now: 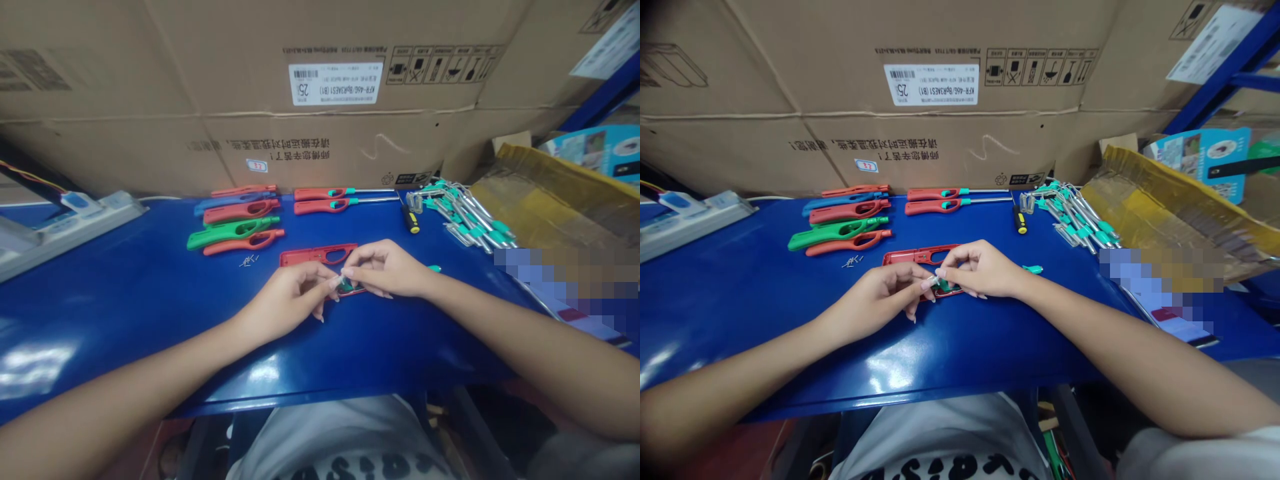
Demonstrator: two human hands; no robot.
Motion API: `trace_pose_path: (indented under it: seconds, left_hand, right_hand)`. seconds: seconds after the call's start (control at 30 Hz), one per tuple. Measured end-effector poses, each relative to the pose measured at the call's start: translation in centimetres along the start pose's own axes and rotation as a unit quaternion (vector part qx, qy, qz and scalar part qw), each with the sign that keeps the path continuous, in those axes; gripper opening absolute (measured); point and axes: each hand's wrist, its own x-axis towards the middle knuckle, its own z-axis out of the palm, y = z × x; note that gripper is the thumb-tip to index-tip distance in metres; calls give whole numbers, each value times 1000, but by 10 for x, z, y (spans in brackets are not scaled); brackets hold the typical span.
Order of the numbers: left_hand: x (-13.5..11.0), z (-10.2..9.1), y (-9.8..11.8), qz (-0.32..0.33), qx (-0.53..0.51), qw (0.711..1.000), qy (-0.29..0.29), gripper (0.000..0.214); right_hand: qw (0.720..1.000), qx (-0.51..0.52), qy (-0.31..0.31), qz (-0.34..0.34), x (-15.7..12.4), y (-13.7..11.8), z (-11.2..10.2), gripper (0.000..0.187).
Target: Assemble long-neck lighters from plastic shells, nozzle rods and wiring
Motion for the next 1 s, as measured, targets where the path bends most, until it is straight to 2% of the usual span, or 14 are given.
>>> trace_pose_path:
  seconds: [0.37, 0.83, 1.0]
  left_hand:
    - [3, 0, 2, -37, -28, 999, 16, 28]
    - [3, 2, -1, -38, -5, 999, 29, 29]
    - [5, 0, -1, -39, -27, 999, 26, 29]
  right_hand:
    - [998, 27, 44, -32, 3, 4, 4, 36]
    - [999, -15, 51, -12, 0, 5, 10, 36]
    - [999, -10, 45, -12, 0, 5, 9, 35]
